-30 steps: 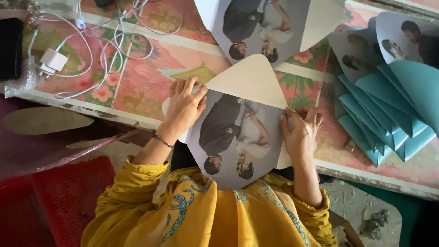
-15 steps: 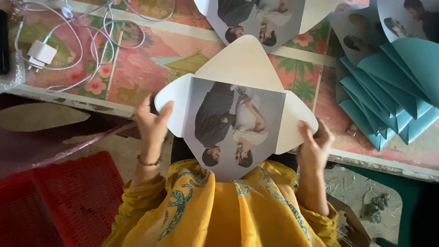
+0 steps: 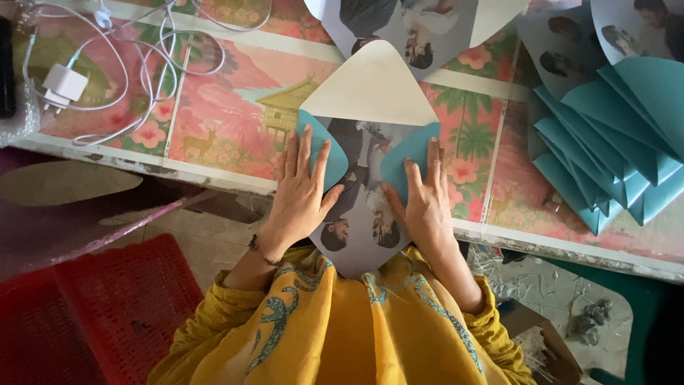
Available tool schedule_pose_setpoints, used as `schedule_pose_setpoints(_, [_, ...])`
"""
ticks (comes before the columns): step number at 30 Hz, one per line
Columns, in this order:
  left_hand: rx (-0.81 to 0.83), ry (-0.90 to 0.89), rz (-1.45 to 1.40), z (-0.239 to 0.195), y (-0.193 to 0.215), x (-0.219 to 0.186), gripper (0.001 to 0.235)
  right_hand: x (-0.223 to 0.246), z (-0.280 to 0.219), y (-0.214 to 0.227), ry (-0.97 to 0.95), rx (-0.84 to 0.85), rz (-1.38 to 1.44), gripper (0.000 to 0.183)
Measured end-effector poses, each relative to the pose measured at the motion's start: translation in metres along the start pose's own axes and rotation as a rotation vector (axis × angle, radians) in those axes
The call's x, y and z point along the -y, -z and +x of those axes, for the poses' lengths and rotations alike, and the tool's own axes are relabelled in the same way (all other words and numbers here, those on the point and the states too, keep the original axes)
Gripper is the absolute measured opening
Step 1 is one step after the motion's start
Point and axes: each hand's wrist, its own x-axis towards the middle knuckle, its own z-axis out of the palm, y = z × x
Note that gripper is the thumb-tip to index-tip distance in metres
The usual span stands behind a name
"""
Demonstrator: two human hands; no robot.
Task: The person inserts a printed photograph into a teal envelope, folds the flaps, and seals it with a gold sticker. They repeat this process for several cards and then use a green tool to press along the spine of a stack of white paper.
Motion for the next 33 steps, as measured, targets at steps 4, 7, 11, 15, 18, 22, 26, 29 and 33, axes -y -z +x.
schedule_pose_setpoints(4, [0.016,-0.015,0.088,0.001,-0.011,0.005,0.07,-0.002,0.002,0.0,0.039,-0.03,-0.06,0.054])
schedule_pose_setpoints(7, [0.016,-0.014,0.14,0.0,-0.018,0.009,0.071,-0.001,0.002,0.0,0.051,-0.026,-0.044,0.053])
schedule_pose_setpoints(11, [0.002,-0.027,0.18,0.0,-0.017,0.008,0.072,-0.004,0.0,-0.003,0.072,-0.029,-0.078,0.052])
schedule_pose_setpoints(15, [-0.004,-0.036,0.172,0.0,-0.016,0.008,0.072,-0.007,0.0,-0.006,0.075,-0.021,-0.092,0.053])
schedule_pose_setpoints(18, [0.006,-0.046,0.157,-0.001,-0.019,0.011,0.077,-0.005,0.003,0.001,0.055,0.049,-0.097,0.054])
schedule_pose_setpoints(22, [-0.004,-0.004,0.112,-0.001,-0.024,0.017,0.078,0.001,0.012,0.015,0.034,0.131,-0.104,0.047])
schedule_pose_setpoints(26, [0.018,0.008,0.099,-0.002,-0.021,0.015,0.07,-0.001,0.009,0.011,0.024,0.22,-0.351,0.041])
schedule_pose_setpoints(29, [0.075,0.03,0.088,-0.002,-0.016,0.013,0.071,-0.023,-0.001,-0.016,0.009,0.22,-0.461,0.04])
schedule_pose_setpoints(33, [0.113,0.05,0.061,-0.004,-0.015,0.012,0.073,-0.02,-0.003,-0.043,0.18,0.091,-0.68,0.039])
